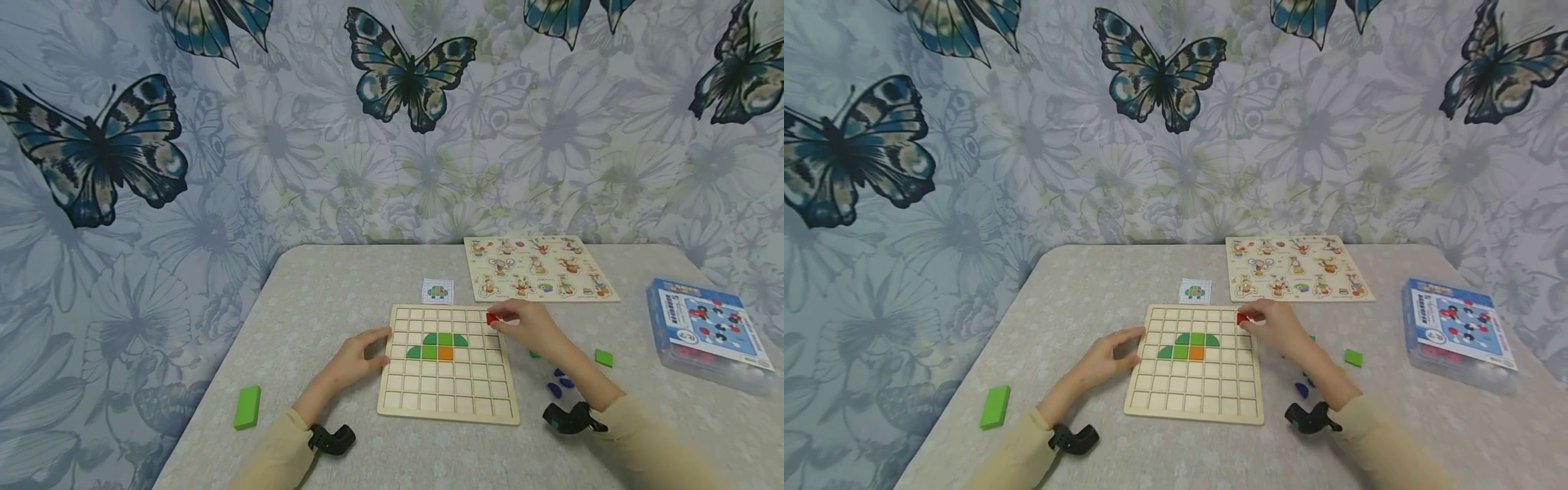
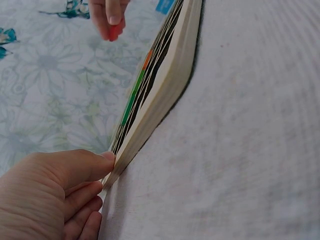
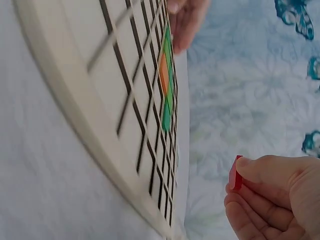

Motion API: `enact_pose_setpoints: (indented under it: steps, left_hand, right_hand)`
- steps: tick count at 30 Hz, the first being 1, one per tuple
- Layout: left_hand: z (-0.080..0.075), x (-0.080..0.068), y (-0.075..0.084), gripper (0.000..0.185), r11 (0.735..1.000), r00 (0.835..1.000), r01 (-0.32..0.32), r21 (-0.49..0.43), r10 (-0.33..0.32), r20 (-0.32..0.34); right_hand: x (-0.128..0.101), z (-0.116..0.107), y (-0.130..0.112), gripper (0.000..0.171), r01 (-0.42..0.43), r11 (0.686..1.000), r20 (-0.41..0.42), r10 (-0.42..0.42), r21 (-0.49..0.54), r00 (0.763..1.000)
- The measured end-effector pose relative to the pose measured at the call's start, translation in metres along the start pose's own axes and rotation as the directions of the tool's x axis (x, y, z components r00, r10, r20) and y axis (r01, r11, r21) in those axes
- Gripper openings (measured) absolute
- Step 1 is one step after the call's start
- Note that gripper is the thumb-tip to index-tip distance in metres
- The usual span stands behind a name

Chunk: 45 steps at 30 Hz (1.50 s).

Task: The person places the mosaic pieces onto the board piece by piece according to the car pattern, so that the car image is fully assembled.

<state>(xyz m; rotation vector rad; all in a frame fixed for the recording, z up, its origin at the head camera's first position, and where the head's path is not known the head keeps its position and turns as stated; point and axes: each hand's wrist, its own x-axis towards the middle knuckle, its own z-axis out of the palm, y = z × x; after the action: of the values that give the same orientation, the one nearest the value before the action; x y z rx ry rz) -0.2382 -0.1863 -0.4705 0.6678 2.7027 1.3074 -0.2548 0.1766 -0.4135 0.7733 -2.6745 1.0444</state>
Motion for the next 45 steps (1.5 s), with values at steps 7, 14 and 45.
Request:
enact_pose_setpoints:
  steps: [7,14,45]
  left_hand:
    - [0.000,0.001,-0.001,0.056,1.000,1.000,-0.011,0.014,0.011,-0.008]
    - [0.001,0.001,-0.001,0.056,1.000,1.000,-0.007,0.019,0.007,-0.010]
    - [0.000,0.000,-0.001,0.056,1.000,1.000,-0.014,0.016,0.014,-0.001]
  right_hand:
    - [-0.005,0.026,-0.018,0.023,0.049,0.998,0.015,-0.050,0.029,0.999]
    - [-0.009,0.045,-0.024,0.020,0.062,0.997,0.043,-0.064,0.043,0.997]
    - [-0.013,0.067,-0.027,0.021,0.129,0.991,0.096,-0.125,-0.045,0.988]
